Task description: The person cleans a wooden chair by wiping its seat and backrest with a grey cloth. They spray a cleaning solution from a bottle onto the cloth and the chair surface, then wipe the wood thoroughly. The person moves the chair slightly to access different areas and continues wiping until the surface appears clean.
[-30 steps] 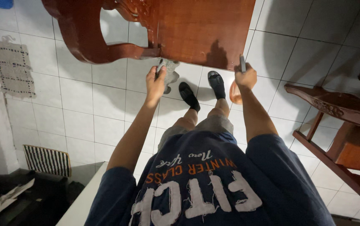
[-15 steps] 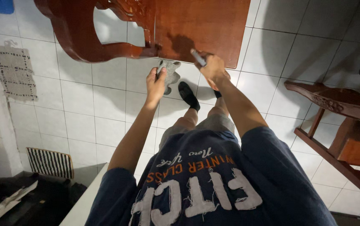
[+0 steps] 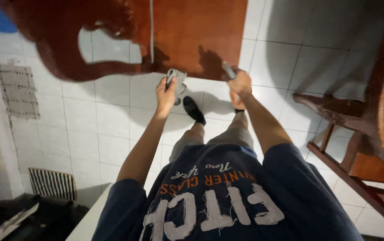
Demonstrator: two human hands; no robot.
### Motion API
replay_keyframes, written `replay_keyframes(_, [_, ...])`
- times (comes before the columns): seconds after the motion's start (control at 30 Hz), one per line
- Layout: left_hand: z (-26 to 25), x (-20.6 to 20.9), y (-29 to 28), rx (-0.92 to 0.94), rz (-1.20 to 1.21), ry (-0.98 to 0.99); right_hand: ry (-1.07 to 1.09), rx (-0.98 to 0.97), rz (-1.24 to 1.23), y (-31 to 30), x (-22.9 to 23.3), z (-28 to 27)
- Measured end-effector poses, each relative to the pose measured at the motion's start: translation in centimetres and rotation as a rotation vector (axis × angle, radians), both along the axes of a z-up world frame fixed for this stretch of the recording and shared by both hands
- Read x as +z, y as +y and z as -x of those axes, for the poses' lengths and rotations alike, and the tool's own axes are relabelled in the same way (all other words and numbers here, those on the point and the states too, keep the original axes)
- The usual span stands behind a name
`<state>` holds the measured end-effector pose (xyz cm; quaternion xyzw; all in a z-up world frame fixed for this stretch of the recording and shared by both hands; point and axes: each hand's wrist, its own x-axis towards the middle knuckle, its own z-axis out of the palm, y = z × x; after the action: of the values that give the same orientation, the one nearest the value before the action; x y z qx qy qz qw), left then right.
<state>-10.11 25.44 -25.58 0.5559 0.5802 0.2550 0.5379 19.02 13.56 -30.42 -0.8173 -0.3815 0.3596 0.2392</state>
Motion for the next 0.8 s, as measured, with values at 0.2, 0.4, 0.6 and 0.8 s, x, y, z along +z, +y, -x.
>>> replay_keyframes(0.2, [-13.2, 0.9, -1.0, -0.003, 0.000, -0.033, 0.278, -0.164, 0.069, 0.2, 7.3, -4.7])
replay_keyframes(0.4, [-29.9, 1.7, -4.5, -0.236, -0.015, -0.152, 0.080, -0.378, -0.818, -5.8, 12.3, -18.8])
replay_keyframes(0.6, [-47.0, 6.0, -10.0, -0.617, -0.127, -0.163, -0.362, -0.816, -1.000, -13.0, 17.4, -31.8])
replay_keyframes(0.8, [-55.1, 12.6, -14.6, -0.784, -0.113, -0.277, -0.587, -1.131, -0.858, -18.6, 14.6, -43.5])
